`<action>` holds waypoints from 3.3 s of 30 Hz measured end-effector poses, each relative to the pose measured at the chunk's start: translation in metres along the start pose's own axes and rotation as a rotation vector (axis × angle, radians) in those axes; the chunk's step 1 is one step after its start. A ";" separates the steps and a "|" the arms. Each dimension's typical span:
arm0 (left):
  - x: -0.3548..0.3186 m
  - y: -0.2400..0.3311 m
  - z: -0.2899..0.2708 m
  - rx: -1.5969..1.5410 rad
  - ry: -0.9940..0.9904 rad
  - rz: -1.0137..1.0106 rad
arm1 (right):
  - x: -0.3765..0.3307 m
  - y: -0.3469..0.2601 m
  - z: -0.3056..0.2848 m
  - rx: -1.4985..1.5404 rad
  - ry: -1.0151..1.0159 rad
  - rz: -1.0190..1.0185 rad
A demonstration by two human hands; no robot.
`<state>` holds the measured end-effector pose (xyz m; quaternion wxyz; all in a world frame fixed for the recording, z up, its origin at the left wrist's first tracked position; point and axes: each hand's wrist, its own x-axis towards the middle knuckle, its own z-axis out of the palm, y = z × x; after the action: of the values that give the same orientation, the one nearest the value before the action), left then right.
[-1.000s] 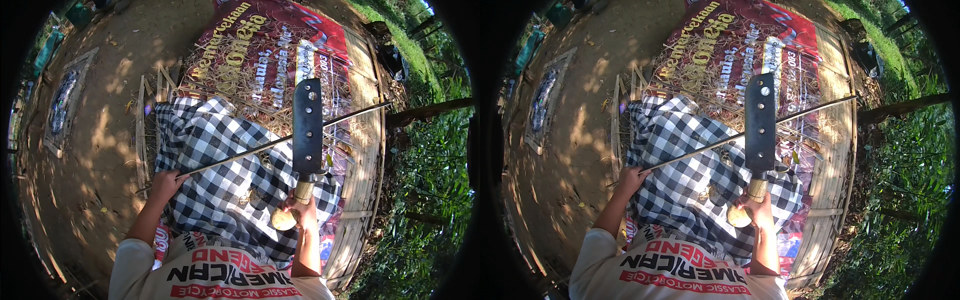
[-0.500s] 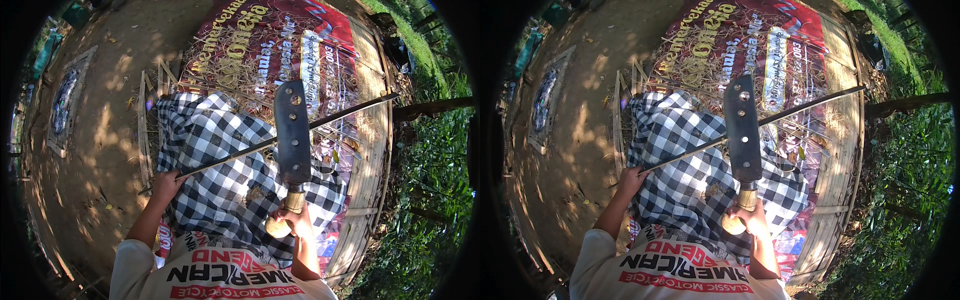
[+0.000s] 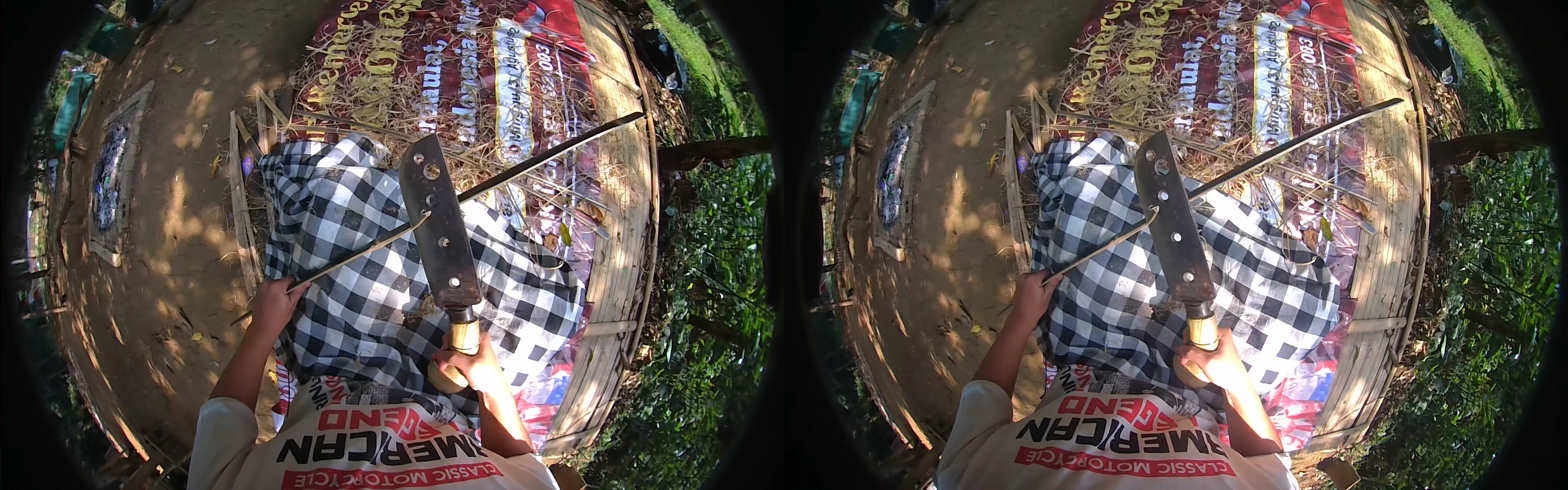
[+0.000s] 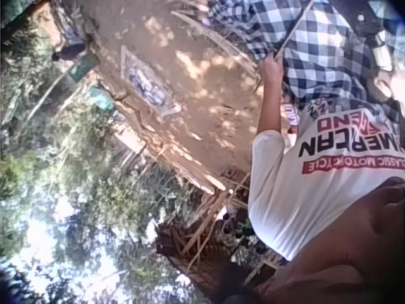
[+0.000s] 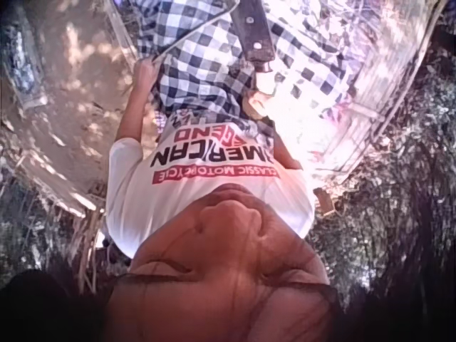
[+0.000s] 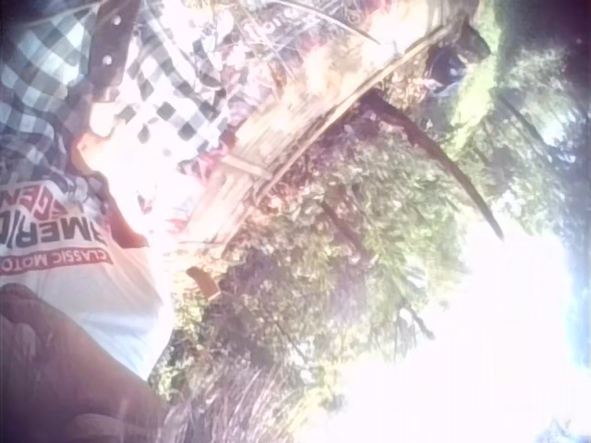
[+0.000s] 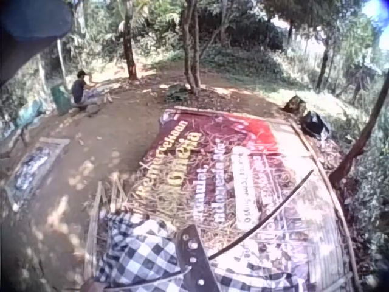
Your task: The person shaves and thins a long wooden stick using a machete while sitting on a wooden platform.
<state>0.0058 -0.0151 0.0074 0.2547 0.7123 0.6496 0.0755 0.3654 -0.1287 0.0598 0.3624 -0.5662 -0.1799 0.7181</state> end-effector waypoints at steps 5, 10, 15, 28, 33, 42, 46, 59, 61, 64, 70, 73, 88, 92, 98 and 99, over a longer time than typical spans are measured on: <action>0.004 0.002 -0.003 0.018 -0.038 -0.026 | -0.002 -0.023 -0.012 0.226 -0.148 -0.123; 0.003 0.003 -0.004 -0.030 -0.078 -0.057 | 0.000 -0.032 -0.014 0.316 0.059 -0.196; 0.007 0.002 -0.013 -0.006 -0.111 -0.031 | 0.002 0.000 0.002 0.082 -0.097 0.022; 0.013 -0.004 -0.014 0.067 -0.153 -0.009 | 0.016 0.040 -0.009 0.729 -0.446 0.132; 0.012 0.000 -0.009 -0.012 -0.101 0.000 | 0.003 0.011 0.014 0.754 -0.438 0.089; 0.012 -0.006 -0.007 -0.003 -0.136 -0.020 | 0.010 -0.010 -0.006 0.428 -0.009 -0.077; 0.013 0.001 -0.012 -0.031 -0.152 -0.030 | 0.015 0.020 0.024 0.197 -0.278 0.105; 0.011 0.010 -0.016 0.022 -0.152 -0.060 | 0.006 -0.003 0.001 0.625 -0.268 -0.041; 0.009 0.007 -0.013 0.016 -0.152 -0.068 | 0.013 -0.009 -0.008 0.499 -0.172 -0.136; 0.012 0.005 -0.014 -0.006 -0.195 -0.097 | 0.015 -0.005 0.003 0.371 -0.071 -0.101; 0.015 0.005 -0.021 0.002 -0.212 -0.052 | 0.025 0.033 0.026 0.110 -0.403 0.104; 0.014 0.004 -0.015 -0.039 -0.207 -0.090 | 0.012 0.009 0.029 0.301 -0.362 0.150; 0.028 0.017 -0.032 -0.122 -0.295 -0.004 | 0.021 0.024 0.007 0.259 -0.168 -0.042; 0.029 0.036 -0.039 0.060 -0.347 -0.141 | 0.012 0.024 0.026 0.128 -0.281 0.087; 0.026 0.018 -0.023 -0.025 -0.283 -0.158 | 0.009 0.019 0.024 0.385 -0.158 -0.020; 0.028 0.018 -0.024 -0.022 -0.315 -0.168 | 0.010 0.022 0.025 0.391 -0.158 -0.023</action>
<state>0.0156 0.0180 0.0297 0.3666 0.6557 0.6581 -0.0512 0.3342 -0.1323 0.0454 0.4584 -0.4249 -0.0715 0.7773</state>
